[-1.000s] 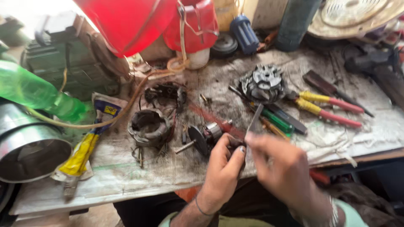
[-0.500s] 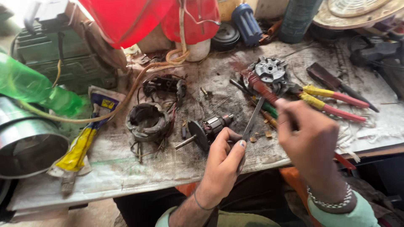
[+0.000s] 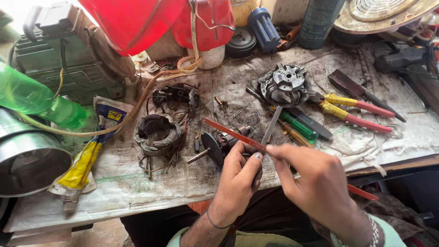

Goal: The person holds a small cylindrical metal part on a workbench and uses a metal file to smooth its surface. They repeatedly stroke the file along the part, rotating it to work different areas. The person then uses a wire brush to clean the filed surface before continuing to file.

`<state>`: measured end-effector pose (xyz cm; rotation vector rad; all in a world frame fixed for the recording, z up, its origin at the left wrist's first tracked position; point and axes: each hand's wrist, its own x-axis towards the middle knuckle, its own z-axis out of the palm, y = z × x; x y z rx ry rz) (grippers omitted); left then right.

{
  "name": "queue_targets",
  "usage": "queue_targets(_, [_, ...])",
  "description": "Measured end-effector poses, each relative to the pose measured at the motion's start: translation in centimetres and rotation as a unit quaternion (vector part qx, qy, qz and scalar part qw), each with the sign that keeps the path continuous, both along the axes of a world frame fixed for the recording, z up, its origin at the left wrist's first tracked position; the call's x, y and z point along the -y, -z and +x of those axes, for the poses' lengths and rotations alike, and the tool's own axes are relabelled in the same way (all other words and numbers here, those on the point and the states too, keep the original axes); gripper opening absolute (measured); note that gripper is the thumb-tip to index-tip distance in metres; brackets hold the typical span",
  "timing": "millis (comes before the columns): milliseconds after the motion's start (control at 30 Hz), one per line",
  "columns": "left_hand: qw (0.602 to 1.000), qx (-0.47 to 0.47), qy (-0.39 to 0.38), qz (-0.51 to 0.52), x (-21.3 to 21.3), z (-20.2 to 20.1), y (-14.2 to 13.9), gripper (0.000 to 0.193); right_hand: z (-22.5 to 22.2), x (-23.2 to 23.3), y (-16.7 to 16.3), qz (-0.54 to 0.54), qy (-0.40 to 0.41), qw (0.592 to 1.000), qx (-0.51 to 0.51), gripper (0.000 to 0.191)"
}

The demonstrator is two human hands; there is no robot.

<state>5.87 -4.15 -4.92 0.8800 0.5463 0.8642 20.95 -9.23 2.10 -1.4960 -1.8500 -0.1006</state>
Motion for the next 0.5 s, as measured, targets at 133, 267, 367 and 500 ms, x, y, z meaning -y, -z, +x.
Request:
queue_targets(133, [0.999,-0.026,-0.006,0.021,0.1,0.2,0.5,0.009,-0.2,-0.5,-0.8,-0.015,0.147,0.989,-0.015,0.014])
queue_targets(267, [0.998,-0.031,-0.013,0.047,0.2,0.2,0.8,0.008,0.0,-0.4,-1.4,-0.007,0.090,0.996,-0.014,0.015])
queue_targets(367, [0.998,-0.037,-0.012,0.043,0.4,0.1,0.8,0.009,0.3,-0.4,-1.3,-0.036,0.108,0.993,-0.026,0.014])
queue_targets(500, [0.996,-0.060,-0.029,0.059,0.4,0.3,0.5,0.007,1.1,-0.8,-0.8,0.034,0.141,0.989,0.006,0.014])
